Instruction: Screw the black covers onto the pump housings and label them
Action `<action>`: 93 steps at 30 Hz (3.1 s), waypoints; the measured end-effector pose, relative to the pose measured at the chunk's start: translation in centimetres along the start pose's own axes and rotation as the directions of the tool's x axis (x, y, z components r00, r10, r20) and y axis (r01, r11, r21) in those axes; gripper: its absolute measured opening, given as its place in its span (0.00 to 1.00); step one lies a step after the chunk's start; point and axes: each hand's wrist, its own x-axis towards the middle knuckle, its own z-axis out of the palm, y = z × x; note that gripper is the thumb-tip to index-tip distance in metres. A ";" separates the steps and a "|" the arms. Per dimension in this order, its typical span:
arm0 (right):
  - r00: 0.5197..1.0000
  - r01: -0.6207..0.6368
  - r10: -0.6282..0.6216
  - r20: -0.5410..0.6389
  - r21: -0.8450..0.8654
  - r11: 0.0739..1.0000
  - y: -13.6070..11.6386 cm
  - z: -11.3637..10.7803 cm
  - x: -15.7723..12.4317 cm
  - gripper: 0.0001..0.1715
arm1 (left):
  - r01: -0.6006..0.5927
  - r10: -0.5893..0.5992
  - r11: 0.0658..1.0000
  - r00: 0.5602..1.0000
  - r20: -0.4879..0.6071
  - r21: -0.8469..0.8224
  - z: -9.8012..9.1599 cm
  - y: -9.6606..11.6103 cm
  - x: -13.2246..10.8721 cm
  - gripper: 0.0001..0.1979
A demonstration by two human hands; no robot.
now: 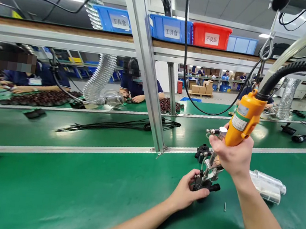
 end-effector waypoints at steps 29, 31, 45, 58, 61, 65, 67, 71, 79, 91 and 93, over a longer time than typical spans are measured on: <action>0.988 0.066 -0.054 -0.146 0.080 0.995 -0.6 -3.2 0.6 0.23 | 0.018 -0.009 0.981 0.999 0.047 -0.192 -0.7 -2.0 -0.1 0.42; 0.990 0.070 -0.059 -0.128 0.085 0.994 -0.8 -2.8 0.5 0.23 | 0.039 -0.027 0.979 0.998 0.062 -0.202 -0.8 -1.6 -0.1 0.41; 0.998 -0.063 0.060 0.037 0.083 0.995 -0.4 0.3 -0.7 0.24 | 0.090 -0.077 0.976 0.994 0.072 -0.198 -0.9 0.3 0.3 0.36; 0.995 0.034 -0.024 -0.092 0.114 0.993 -0.2 -1.1 -0.1 0.26 | -0.023 0.002 0.991 0.988 -0.153 -0.135 -1.4 -1.6 0.0 0.32; 0.953 0.153 -0.139 -0.268 0.032 0.988 -0.9 -3.4 1.0 0.23 | -0.004 -0.015 0.985 0.994 -0.112 -0.174 -1.7 -1.5 0.0 0.30; 0.948 0.154 -0.156 -0.279 -0.027 0.988 -1.1 -5.0 1.4 0.21 | 0.000 -0.001 1.000 0.993 -0.114 -0.012 -1.7 -1.2 0.1 0.32; 0.964 0.118 -0.114 -0.238 -0.001 0.993 -0.9 -4.9 1.2 0.22 | 0.005 -0.001 0.999 0.995 -0.103 0.034 -1.5 -1.2 0.1 0.33; 0.979 0.070 -0.058 -0.194 0.052 0.996 -0.6 -3.8 1.0 0.23 | 0.013 -0.012 1.000 0.998 -0.061 0.024 -1.4 -1.0 0.0 0.32; 0.989 0.054 -0.043 -0.142 0.072 0.996 -0.8 -2.7 0.9 0.23 | 0.016 -0.015 1.000 0.999 -0.048 0.022 -1.2 0.0 -0.1 0.28; 0.998 -0.068 0.068 -0.005 0.036 0.997 0.3 0.1 -0.3 0.24 | 0.103 -0.105 0.994 0.994 -0.026 -0.046 -0.7 0.4 0.3 0.33; 0.997 -0.079 0.080 -0.006 0.041 0.996 0.5 0.0 -0.4 0.25 | 0.099 -0.100 0.994 0.995 -0.022 -0.053 -0.7 0.4 0.3 0.33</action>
